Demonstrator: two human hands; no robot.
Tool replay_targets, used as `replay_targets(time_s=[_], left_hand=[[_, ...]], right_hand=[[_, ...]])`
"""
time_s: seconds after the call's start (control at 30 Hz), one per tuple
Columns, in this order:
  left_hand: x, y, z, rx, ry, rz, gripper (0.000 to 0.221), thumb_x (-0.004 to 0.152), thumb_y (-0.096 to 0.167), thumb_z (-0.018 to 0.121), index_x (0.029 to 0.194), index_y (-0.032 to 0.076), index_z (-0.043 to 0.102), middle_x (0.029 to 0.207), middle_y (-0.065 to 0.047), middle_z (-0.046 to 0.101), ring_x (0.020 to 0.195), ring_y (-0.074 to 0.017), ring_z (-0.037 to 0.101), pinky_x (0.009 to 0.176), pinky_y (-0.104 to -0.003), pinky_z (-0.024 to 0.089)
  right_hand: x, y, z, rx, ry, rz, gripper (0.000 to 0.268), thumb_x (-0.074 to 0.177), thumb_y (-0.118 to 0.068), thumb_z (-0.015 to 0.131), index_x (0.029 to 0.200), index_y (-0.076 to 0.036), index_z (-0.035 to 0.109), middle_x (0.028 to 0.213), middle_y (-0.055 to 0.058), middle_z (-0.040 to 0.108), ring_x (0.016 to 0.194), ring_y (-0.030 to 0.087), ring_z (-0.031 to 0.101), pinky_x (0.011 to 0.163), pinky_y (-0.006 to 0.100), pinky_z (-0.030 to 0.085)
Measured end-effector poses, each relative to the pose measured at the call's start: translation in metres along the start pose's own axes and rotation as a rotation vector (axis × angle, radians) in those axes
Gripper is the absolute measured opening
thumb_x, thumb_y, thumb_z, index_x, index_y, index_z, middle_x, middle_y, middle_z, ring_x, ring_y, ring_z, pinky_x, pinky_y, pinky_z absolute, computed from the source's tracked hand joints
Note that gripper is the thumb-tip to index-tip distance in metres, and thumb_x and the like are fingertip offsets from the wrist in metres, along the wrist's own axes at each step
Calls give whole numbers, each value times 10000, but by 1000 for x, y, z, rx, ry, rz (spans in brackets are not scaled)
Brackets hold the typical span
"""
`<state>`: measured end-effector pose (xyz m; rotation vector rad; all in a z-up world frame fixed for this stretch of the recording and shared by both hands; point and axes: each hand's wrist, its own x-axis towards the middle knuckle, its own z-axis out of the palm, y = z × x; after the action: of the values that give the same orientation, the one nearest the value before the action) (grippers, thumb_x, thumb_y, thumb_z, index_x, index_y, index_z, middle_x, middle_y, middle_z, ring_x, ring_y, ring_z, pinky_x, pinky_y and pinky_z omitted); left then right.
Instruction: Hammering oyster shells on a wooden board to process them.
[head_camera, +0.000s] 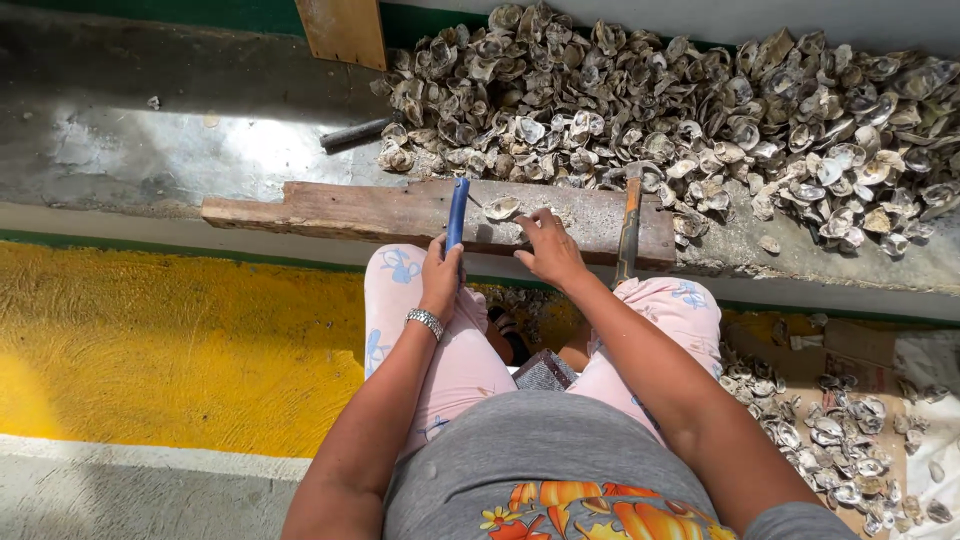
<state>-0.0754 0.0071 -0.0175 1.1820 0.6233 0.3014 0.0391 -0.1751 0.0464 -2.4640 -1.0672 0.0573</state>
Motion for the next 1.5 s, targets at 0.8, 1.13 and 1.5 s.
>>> replay_targets(time_s=[0.8,1.13,1.5], left_hand=[[-4,-22,7,449,-79,542,380,1027,243,636,1362,77,568,1009,-83,695,837,-187,650,745,-362,538],[-36,26,56,793,-109,276,419,975,258,573,1351,79,530,930,-222,707,804,-371,696,756,-468,519],[-20,9,45,788,-167,321,441,998,255,522,1403,93,457,1006,-267,692,885,-452,678,805,-510,507]], right_hand=[[-12,106,-42,-96,31,642,588,883,-311,696,1358,2,548,1291,230,498,1087,368,619,865,485,561],[-39,234,25,290,121,790,539,941,-397,696,1143,102,656,921,228,690,850,337,667,780,451,520],[-34,78,-96,733,409,364,255,1004,-215,591,1100,0,492,759,23,615,607,130,622,537,303,540]])
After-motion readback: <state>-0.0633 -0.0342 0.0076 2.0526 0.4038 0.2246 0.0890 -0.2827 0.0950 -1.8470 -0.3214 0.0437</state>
